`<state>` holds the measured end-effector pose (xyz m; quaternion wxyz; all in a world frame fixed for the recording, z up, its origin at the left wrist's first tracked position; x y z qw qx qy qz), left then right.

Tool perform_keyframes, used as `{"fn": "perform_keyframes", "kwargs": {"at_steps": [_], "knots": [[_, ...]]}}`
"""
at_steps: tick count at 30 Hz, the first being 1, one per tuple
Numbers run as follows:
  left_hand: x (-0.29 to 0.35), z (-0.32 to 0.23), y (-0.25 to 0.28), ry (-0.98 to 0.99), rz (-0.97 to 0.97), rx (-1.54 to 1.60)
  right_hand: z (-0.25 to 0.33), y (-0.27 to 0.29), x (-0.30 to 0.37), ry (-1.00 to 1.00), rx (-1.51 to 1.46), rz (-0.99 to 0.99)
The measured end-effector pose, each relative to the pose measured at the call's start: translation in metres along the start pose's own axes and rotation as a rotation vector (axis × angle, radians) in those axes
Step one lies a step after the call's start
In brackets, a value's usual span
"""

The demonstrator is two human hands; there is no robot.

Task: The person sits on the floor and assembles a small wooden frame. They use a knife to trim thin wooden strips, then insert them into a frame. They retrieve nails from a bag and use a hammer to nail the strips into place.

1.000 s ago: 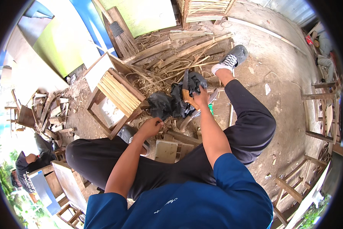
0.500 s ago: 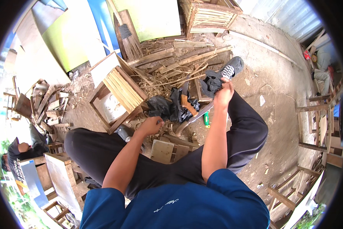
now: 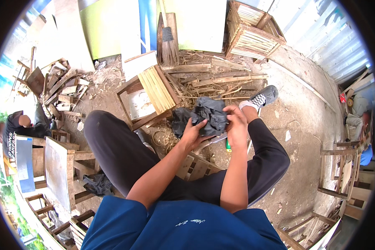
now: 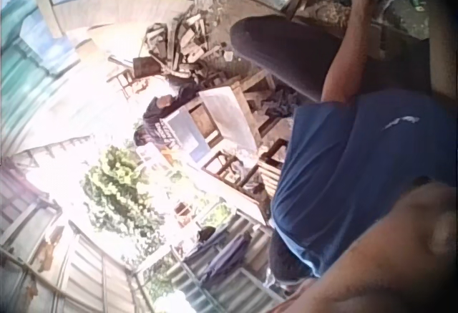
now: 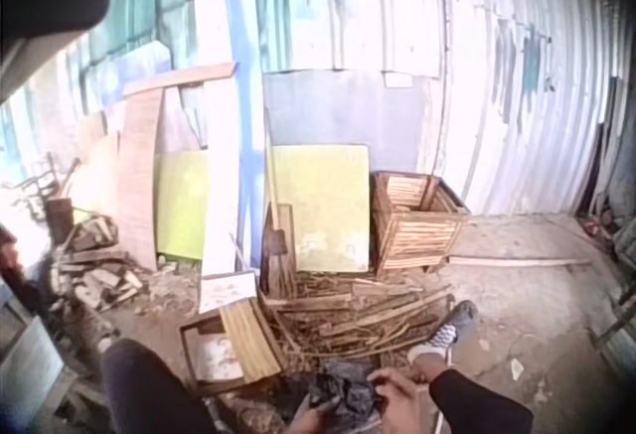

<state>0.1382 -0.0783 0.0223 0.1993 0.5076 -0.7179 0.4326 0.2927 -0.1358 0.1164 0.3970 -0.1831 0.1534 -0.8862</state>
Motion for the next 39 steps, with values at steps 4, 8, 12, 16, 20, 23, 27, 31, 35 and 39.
{"fn": "perform_keyframes", "kwargs": {"at_steps": [4, 8, 12, 16, 20, 23, 27, 31, 35, 39], "knots": [[-0.024, -0.003, 0.031, -0.141, -0.158, -0.089, 0.022, -0.006, 0.017, 0.485, 0.875, -0.27], [-0.031, -0.006, 0.046, -0.223, -0.206, -0.019, 0.031, -0.024, 0.045, 0.689, 0.838, -0.053], [-0.015, -0.011, 0.037, -0.358, -0.043, -0.113, 0.018, -0.037, 0.059, 0.508, 0.864, 0.131], [0.012, -0.019, 0.028, -0.466, -0.022, -0.079, 0.016, -0.04, 0.06, 0.564, 0.608, 0.122], [0.031, -0.029, 0.024, -0.494, -0.031, -0.032, 0.006, -0.043, 0.055, 0.614, 0.974, 0.216], [0.032, -0.035, 0.026, -0.47, -0.025, 0.064, 0.0, -0.039, 0.049, 0.503, 1.021, 0.139], [0.02, -0.031, 0.028, -0.409, -0.049, 0.126, -0.001, -0.042, 0.046, 0.57, 1.12, 0.052], [0.007, -0.026, 0.026, -0.364, -0.041, 0.218, -0.009, -0.036, 0.039, 0.425, 1.142, 0.046], [0.0, -0.027, 0.026, -0.337, 0.003, 0.292, -0.015, -0.034, 0.034, 0.469, 1.172, 0.024], [-0.001, -0.026, 0.023, -0.258, 0.051, 0.314, -0.022, -0.035, 0.029, 0.401, 1.143, 0.006]]}}
Point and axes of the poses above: each hand's wrist, its own x-axis away from the middle knuckle, its own y-axis out of the back of the hand, z = x × y, the point moved 5 cm from there along -x, towards the middle knuckle, and after that the axes turned 8 degrees about -z, right-handed, at the moved point
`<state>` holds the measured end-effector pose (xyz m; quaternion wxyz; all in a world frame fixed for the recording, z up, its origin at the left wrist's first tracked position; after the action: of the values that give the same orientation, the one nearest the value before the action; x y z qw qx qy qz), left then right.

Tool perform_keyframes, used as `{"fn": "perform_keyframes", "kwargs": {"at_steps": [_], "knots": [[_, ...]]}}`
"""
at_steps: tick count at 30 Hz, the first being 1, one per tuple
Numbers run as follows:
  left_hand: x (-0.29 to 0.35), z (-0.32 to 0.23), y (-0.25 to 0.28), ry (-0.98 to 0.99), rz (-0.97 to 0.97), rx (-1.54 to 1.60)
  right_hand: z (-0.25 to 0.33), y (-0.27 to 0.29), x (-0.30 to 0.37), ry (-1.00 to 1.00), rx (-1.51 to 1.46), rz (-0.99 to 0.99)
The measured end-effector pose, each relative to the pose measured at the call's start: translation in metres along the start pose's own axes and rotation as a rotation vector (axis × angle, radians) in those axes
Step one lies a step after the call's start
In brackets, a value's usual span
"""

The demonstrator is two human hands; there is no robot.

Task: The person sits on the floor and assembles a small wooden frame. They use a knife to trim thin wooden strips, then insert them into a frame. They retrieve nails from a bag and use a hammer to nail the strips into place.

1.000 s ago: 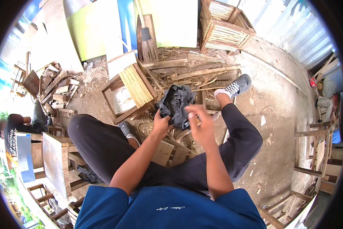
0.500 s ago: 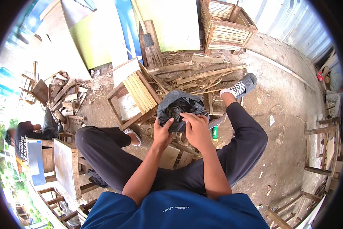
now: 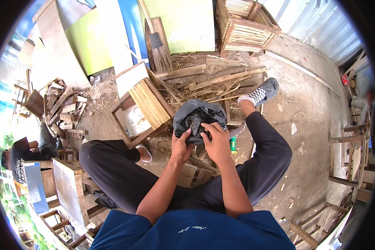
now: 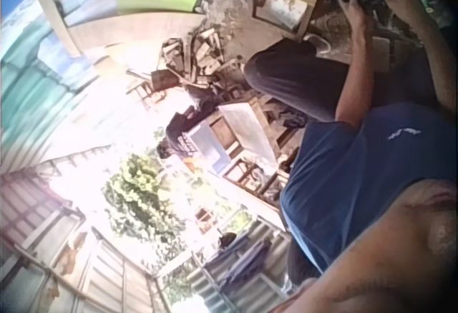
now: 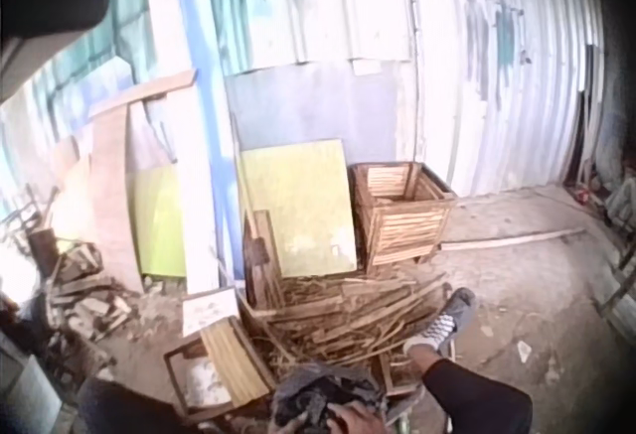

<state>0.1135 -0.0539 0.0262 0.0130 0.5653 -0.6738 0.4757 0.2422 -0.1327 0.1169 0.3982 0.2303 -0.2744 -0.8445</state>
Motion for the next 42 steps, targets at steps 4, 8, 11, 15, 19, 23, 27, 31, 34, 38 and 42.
{"fn": "perform_keyframes", "kwargs": {"at_steps": [4, 8, 11, 15, 19, 23, 27, 31, 34, 38, 42], "knots": [[0.0, -0.001, -0.008, -0.065, 0.093, -0.13, 0.001, -0.001, -0.004, 0.057, 0.011, -0.032], [-0.003, 0.001, -0.008, -0.04, 0.057, -0.15, -0.004, -0.003, -0.008, 0.017, -0.006, -0.057], [-0.004, 0.002, -0.005, 0.0, 0.007, -0.111, -0.009, -0.002, -0.011, -0.023, -0.116, -0.117], [-0.006, 0.002, -0.005, 0.04, -0.034, -0.094, -0.015, -0.003, -0.013, -0.083, -0.197, -0.139], [-0.006, 0.001, -0.005, 0.01, -0.042, -0.111, -0.017, -0.004, -0.014, -0.09, -0.236, -0.145], [-0.009, 0.003, -0.002, 0.004, -0.034, -0.136, -0.019, -0.004, -0.014, -0.117, -0.261, -0.148], [-0.011, 0.005, 0.001, 0.026, -0.055, -0.186, -0.018, -0.003, -0.013, -0.105, -0.279, -0.126], [-0.01, 0.006, 0.001, 0.035, -0.046, -0.136, -0.026, 0.009, -0.018, -0.046, -0.249, -0.174], [-0.016, 0.011, 0.011, 0.069, -0.065, -0.131, -0.051, 0.023, -0.021, -0.073, -0.149, -0.331], [-0.034, 0.025, 0.049, 0.132, -0.175, -0.282, -0.088, -0.02, 0.0, -0.434, -0.195, -0.009], [-0.046, 0.04, 0.089, 0.291, -0.235, -0.486, -0.094, -0.093, 0.03, -0.631, -0.109, 0.277]]}}
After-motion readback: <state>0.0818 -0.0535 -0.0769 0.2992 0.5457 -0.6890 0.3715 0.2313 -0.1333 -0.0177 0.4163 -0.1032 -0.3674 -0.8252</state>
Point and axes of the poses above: each hand's wrist, its own x-axis away from the middle knuckle, its own y-axis out of the back of the hand, z = x × y, the point moved 5 cm from there along -x, towards the middle knuckle, and after that the axes turned 8 degrees about -z, right-handed, at the moved point
